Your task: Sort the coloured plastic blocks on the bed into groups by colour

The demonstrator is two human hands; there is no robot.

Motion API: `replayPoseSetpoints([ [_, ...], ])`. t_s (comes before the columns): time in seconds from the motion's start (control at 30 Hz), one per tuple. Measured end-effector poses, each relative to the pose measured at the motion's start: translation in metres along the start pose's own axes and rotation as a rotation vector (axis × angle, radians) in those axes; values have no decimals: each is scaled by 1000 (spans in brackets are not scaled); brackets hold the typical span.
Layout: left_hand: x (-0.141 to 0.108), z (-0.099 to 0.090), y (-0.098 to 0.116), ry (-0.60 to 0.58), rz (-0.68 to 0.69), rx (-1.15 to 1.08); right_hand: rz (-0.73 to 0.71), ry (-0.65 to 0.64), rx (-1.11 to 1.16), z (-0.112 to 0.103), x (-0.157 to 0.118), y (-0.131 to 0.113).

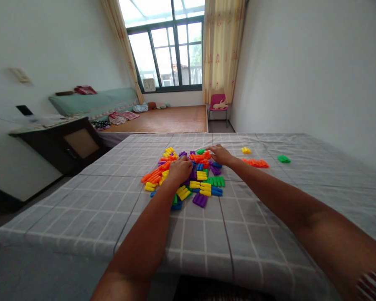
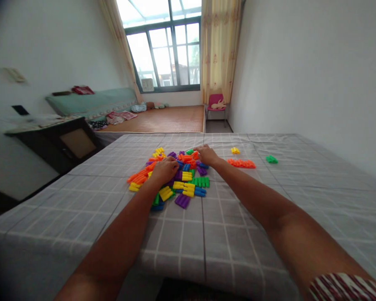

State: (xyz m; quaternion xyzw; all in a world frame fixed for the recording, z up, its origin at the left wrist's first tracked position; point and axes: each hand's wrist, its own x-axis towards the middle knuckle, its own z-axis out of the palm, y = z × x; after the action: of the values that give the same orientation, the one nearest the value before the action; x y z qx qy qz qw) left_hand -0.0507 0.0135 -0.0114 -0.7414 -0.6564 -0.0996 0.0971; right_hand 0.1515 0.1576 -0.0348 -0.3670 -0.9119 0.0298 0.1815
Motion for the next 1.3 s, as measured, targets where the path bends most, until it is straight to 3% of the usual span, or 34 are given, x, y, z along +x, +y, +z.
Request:
replayPoseSetpoints([
  [0.1,-1,2,-2,5,-7,-14,109,-81,-28,7,28,-1],
  [0.2,-2,4,-2,6,8,-8,147,-136,-42,1,36,3],
  [0.4,-1,4,1,10,28,-8,155,-21,-255,-28,-2,17],
  [0.5,1,5,1,3,26,-10,167,-140,-294,-35,-27,24],
  [0.6,2,7,-1,2,29,-33,191,-339,-100,-42,-40,37],
  [0.7,2,9,-3,14,29,-51,218,-413,215,-50,-47,54],
  [0.8,3,9,-4,14,29,-37,226,-385,343,-50,-56,65],
  [0.97,3,7,-4,17,58,-20,136,-387,318,-49,-66,64],
  [1.17,4,3,-4,-4,64,-14,261,-42,234,-91,-77,103],
  [1.3,5,5,-4,5,69,-5,319,-106,187,-90,-88,123],
])
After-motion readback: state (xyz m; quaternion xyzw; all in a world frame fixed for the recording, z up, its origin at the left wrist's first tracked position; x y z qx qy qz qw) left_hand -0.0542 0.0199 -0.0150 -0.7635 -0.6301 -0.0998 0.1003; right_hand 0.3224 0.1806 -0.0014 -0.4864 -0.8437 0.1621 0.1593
